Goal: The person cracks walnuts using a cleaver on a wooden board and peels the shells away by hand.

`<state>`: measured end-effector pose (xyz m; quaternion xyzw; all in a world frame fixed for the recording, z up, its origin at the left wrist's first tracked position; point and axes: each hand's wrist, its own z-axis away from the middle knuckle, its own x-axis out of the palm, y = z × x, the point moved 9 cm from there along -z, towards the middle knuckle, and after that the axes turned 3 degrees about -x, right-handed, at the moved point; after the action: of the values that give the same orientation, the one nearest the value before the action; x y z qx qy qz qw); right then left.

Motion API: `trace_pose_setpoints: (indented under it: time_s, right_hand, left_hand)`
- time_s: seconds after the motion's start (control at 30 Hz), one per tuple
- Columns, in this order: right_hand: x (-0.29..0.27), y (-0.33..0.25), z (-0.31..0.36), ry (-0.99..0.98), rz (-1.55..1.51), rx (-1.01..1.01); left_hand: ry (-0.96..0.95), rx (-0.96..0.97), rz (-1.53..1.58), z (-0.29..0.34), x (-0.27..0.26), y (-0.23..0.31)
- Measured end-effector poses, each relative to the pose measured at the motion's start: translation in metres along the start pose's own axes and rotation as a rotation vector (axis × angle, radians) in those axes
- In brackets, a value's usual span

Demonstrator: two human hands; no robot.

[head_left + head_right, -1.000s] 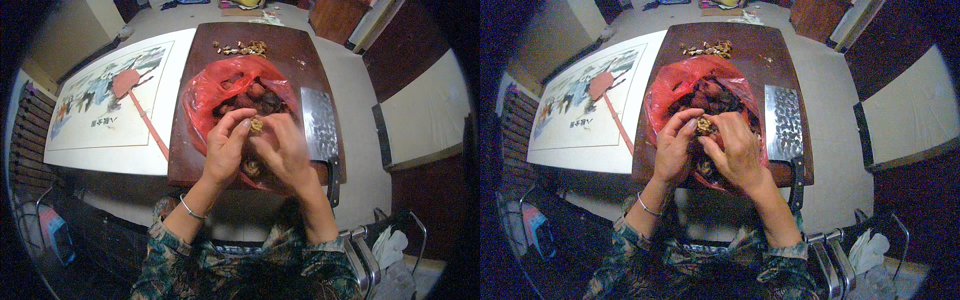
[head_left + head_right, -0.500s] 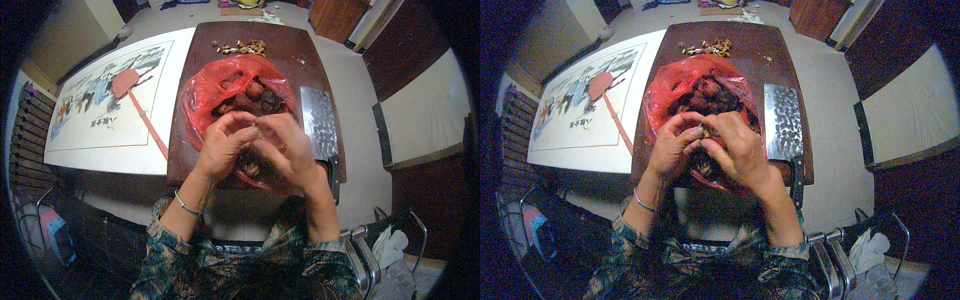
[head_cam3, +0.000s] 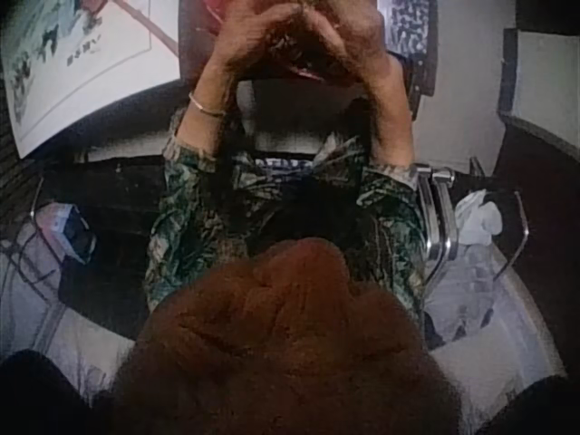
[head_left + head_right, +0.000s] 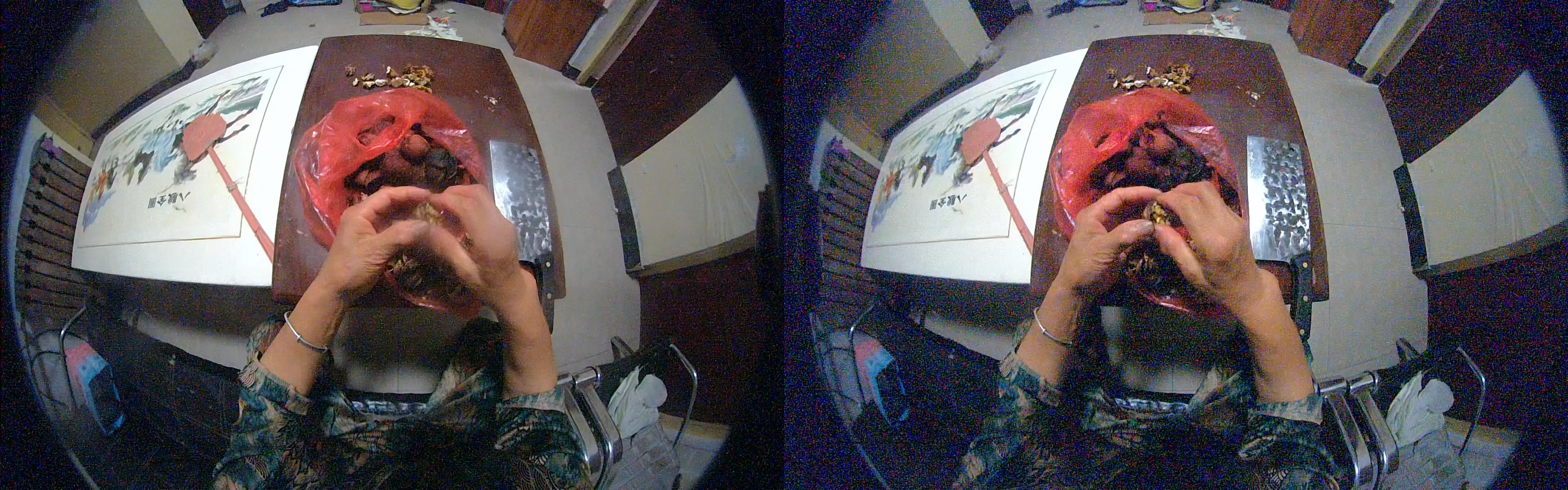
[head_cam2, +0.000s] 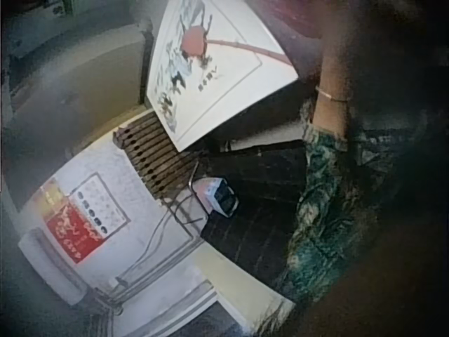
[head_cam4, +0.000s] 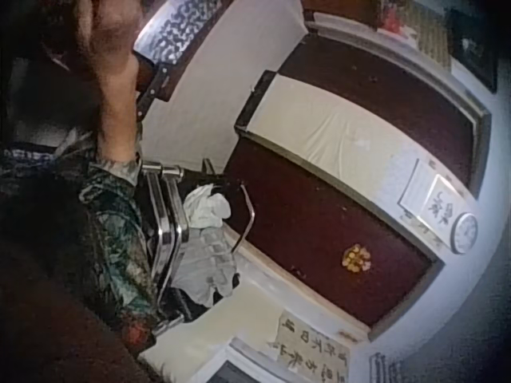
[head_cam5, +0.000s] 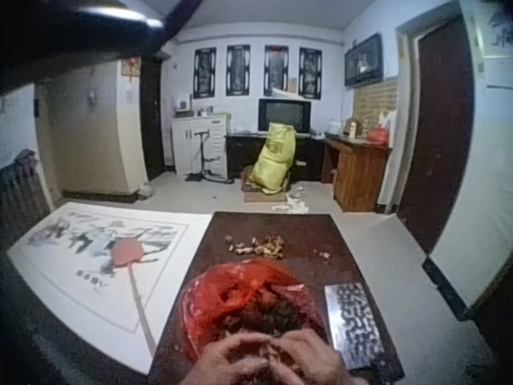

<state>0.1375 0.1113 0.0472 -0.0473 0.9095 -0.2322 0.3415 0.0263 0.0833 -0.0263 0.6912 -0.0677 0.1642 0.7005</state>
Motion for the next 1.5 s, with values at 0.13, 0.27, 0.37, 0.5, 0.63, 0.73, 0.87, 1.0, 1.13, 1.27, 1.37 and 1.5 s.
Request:
trace_pose_setpoints:
  time_s: [0.13,0.27,0.37,0.5,0.63,0.73,0.87,1.0,1.13,1.27,1.37,1.5]
  right_hand:
    - [0.003,-0.002,0.003,0.034,0.071,-0.023]
    - [0.005,-0.007,0.003,0.059,0.103,-0.061]
    - [0.008,-0.004,0.005,0.041,0.104,-0.026]
    - [0.006,-0.009,0.006,0.132,0.159,-0.084]
    - [0.008,-0.007,0.007,0.082,0.166,-0.016]
    - [0.010,0.001,0.008,0.032,0.117,0.060]
    - [0.007,0.001,0.008,0.062,0.117,0.052]
    - [0.007,0.006,0.010,0.055,0.086,0.102]
    - [0.008,0.008,0.010,0.049,0.068,0.105]
    - [0.007,0.006,0.009,0.051,0.081,0.076]
    - [0.012,-0.003,0.011,0.049,0.193,0.026]
    - [0.010,-0.004,0.011,0.083,0.193,0.019]
  left_hand:
    - [-0.005,0.009,0.140,-0.002,0.000,-0.002]
    - [0.010,0.043,-0.048,-0.001,-0.004,0.002]
    - [0.001,0.034,-0.063,-0.001,-0.005,-0.002]
    - [0.011,0.022,-0.035,-0.001,-0.007,-0.003]
    - [0.009,0.076,-0.065,0.000,0.001,0.008]
    - [-0.038,0.128,-0.233,0.001,-0.001,0.009]
    - [-0.042,0.109,-0.260,0.002,0.001,0.009]
    - [-0.082,0.166,-0.327,0.003,0.003,0.012]
    - [-0.081,0.175,-0.308,0.004,0.003,0.011]
    - [-0.060,0.176,-0.307,0.003,0.003,0.011]
    - [-0.016,0.115,-0.230,0.002,-0.001,0.005]
    - [0.014,0.031,-0.052,0.001,-0.001,-0.003]
